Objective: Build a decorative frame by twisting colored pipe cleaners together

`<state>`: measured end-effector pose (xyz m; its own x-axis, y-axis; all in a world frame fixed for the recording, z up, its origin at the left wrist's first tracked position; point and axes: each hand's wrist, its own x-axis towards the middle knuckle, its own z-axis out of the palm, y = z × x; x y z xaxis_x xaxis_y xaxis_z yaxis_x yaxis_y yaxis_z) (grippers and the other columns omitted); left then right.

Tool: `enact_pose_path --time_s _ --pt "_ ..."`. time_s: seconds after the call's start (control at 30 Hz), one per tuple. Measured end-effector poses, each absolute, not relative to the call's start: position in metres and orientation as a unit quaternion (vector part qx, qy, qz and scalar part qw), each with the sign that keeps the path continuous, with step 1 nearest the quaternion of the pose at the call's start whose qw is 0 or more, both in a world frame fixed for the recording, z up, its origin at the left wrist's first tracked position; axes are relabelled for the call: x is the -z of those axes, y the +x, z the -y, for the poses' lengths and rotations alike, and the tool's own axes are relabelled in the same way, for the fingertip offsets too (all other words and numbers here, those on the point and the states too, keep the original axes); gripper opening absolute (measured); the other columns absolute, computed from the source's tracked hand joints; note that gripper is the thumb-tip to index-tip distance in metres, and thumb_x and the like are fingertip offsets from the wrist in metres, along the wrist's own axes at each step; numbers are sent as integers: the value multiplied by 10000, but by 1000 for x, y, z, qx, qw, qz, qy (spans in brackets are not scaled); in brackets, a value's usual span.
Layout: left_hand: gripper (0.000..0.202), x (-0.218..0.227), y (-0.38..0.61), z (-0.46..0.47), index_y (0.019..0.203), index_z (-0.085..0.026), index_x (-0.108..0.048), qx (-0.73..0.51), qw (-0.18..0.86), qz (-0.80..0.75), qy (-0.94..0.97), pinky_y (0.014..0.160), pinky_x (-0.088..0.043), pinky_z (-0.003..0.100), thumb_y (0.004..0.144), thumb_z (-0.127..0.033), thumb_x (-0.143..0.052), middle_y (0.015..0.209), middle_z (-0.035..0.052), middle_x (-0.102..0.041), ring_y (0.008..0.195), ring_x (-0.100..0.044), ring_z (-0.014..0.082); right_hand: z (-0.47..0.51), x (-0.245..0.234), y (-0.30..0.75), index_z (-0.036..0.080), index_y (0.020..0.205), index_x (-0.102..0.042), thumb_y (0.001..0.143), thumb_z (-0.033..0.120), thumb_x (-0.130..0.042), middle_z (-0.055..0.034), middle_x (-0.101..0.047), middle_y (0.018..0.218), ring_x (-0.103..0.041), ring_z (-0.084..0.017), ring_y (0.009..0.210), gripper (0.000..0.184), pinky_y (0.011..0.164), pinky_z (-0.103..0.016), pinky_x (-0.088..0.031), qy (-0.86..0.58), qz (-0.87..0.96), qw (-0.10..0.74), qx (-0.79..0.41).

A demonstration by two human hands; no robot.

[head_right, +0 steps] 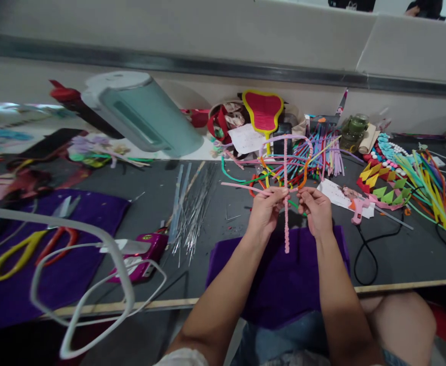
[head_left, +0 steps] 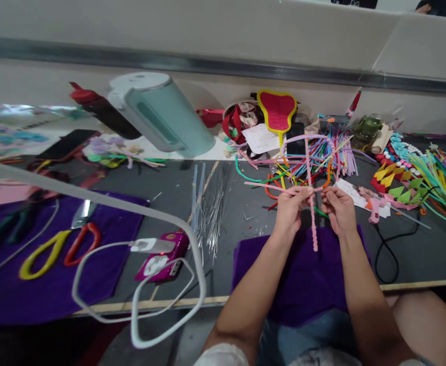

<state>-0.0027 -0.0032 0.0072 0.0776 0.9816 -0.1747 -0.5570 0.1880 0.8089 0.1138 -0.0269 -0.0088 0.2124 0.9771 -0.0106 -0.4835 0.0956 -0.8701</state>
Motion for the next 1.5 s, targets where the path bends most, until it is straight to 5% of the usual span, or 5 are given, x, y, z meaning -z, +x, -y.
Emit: enact_pose_path --time_s 0.77,1.2,1.5 --pt "216 -6 4 8 607 -124 -660 -537 715 -351 278 471 -435 191 516 -239 -818 568 13 -622 474 -538 76 26 14 109 188 721 -537 708 321 -712 43 -615 641 -460 -40 394 220 380 -172 -347 -394 327 709 -485" --pt "182 -1 19 21 690 -143 -716 -610 565 -367 416 561 -488 258 632 -305 -776 610 33 -666 534 -586 125 25 11 106 188 660 -510 683 244 -663 78 -526 559 -426 -34 419 164 414 -155 -348 -396 262 754 -454" --pt "253 11 5 -4 691 -135 -687 -575 675 -364 285 563 -477 222 556 -306 -816 647 22 -653 549 -573 94 21 19 114 177 778 -645 654 386 -750 16 -622 719 -519 -58 547 265 462 -161 -458 -429 301 651 -550"
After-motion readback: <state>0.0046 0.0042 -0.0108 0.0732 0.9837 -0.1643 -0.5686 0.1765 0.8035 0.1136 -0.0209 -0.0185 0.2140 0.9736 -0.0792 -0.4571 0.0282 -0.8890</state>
